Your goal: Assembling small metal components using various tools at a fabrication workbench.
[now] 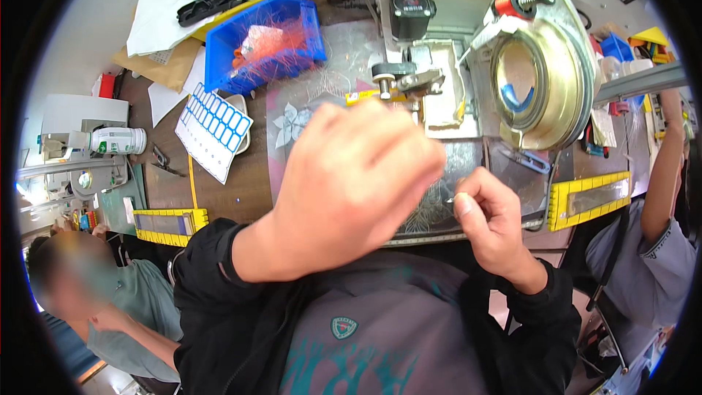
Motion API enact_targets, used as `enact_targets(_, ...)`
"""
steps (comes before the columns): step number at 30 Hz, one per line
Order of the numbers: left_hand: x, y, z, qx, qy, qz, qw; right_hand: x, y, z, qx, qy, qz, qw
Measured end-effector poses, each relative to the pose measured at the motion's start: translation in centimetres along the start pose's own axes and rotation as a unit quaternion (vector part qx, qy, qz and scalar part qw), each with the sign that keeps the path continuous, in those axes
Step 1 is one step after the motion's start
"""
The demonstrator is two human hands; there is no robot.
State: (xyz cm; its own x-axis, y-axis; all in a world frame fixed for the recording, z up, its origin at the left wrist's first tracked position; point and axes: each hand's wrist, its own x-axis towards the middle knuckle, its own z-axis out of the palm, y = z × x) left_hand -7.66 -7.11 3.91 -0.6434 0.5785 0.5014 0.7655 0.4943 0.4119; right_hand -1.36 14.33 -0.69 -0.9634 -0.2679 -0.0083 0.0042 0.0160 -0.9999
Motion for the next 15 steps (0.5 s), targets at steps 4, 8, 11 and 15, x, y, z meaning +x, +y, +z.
enact_targets(4,3.2,-2.5,1.2,0.068,0.071,-0.062,0.993,0.5,0.5,0.1,-0.042,-0.054,0.008,0.998)
enact_targets(8,5.0,-3.0,3.4,0.065,0.013,-0.094,0.993,1.1,0.6,0.8,-0.078,-0.090,-0.022,0.993)
enact_targets(11,5.3,-3.0,3.7,0.056,0.014,-0.094,0.994,1.2,0.5,0.7,-0.087,-0.108,-0.009,0.990)
enact_targets(15,4.9,-3.3,3.1,0.032,0.025,-0.090,0.995,1.0,1.0,0.3,-0.086,-0.099,-0.006,0.991)
